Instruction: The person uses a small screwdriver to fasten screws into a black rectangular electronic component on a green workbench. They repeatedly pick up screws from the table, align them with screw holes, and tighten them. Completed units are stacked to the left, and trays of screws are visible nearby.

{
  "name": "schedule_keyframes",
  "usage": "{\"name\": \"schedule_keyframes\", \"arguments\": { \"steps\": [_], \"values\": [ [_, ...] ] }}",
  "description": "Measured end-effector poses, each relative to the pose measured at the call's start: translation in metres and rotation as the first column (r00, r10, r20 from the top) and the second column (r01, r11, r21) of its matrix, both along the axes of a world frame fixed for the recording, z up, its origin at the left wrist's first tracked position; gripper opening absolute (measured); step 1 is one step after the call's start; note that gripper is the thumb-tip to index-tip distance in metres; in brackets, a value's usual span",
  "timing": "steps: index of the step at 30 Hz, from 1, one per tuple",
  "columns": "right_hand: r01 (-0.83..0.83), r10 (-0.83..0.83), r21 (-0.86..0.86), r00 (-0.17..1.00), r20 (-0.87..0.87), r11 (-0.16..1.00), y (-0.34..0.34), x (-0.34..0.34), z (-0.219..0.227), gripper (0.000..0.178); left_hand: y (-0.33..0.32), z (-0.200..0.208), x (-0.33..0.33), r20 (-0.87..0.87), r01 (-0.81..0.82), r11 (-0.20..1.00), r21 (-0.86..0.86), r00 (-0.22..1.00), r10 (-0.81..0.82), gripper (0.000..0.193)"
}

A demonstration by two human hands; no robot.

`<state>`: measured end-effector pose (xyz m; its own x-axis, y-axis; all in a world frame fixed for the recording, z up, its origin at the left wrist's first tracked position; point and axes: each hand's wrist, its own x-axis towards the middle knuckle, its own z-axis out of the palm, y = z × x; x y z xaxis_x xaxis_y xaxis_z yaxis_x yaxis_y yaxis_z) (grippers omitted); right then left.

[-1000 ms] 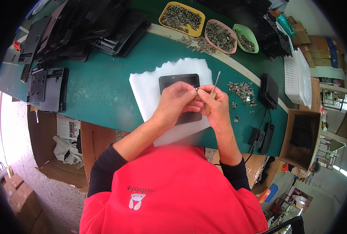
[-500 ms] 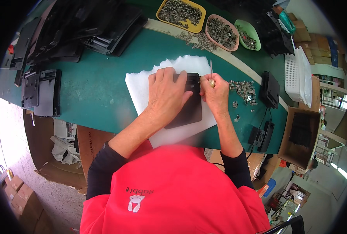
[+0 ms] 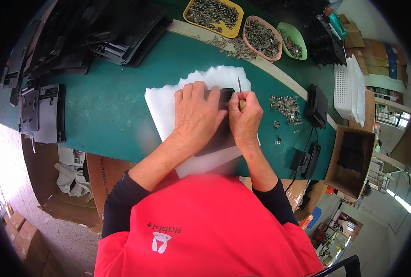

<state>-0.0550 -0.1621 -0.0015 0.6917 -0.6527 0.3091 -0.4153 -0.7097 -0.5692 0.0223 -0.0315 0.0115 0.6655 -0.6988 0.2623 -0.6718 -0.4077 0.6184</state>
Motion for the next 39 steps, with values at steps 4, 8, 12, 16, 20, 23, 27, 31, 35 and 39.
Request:
{"name": "schedule_keyframes", "arguments": {
  "steps": [4, 8, 12, 16, 20, 23, 27, 31, 35, 39],
  "values": [
    [-0.040, 0.035, -0.080, 0.998, -0.054, 0.996, 0.002, 0.003, 0.000, 0.020, 0.002, -0.001, 0.002, -0.018, -0.009, 1.000, -0.016, 1.000, 0.009, 0.052],
    [-0.046, 0.110, 0.392, 0.984, -0.143, 0.919, -0.022, 0.003, 0.024, 0.015, 0.003, -0.007, 0.000, -0.061, 0.018, 0.997, -0.074, 0.998, -0.023, 0.048],
    [0.012, 0.164, 0.751, 0.973, -0.159, 0.660, -0.035, 0.006, 0.033, 0.016, 0.001, -0.013, -0.005, 0.015, -0.020, 0.992, -0.125, 1.000, 0.022, 0.052],
    [-0.023, 0.242, 0.793, 0.957, -0.158, 0.609, -0.038, 0.009, 0.035, 0.019, 0.005, -0.014, -0.008, 0.050, -0.046, 0.990, -0.130, 0.997, 0.053, 0.052],
    [-0.070, 0.252, 0.776, 0.961, -0.117, 0.627, -0.037, 0.006, 0.032, 0.020, 0.007, -0.014, -0.008, 0.071, -0.046, 0.992, -0.119, 0.996, 0.055, 0.052],
    [-0.046, 0.224, 0.740, 0.964, -0.143, 0.671, -0.038, 0.001, 0.031, 0.019, 0.006, -0.015, -0.005, 0.074, -0.034, 0.990, -0.137, 0.996, 0.045, 0.051],
    [-0.063, 0.275, 0.567, 0.914, -0.297, 0.821, -0.034, -0.004, 0.045, 0.021, 0.003, -0.019, -0.001, 0.114, -0.016, 0.991, -0.133, 0.993, 0.031, 0.049],
    [-0.211, 0.362, 0.442, 0.885, -0.291, 0.872, -0.044, -0.027, 0.039, 0.025, 0.005, 0.001, 0.003, 0.079, 0.038, 0.999, 0.014, 0.996, -0.039, 0.045],
    [-0.241, 0.345, 0.290, 0.852, -0.393, 0.926, -0.028, -0.043, 0.051, 0.029, -0.003, 0.002, 0.003, 0.153, 0.112, 0.994, -0.010, 0.982, -0.109, 0.048],
    [-0.311, 0.340, 0.138, 0.857, -0.387, 0.940, -0.016, -0.046, 0.052, 0.030, -0.005, 0.000, 0.001, 0.123, 0.123, 0.992, 0.025, 0.984, -0.126, 0.055]
  ]
}}
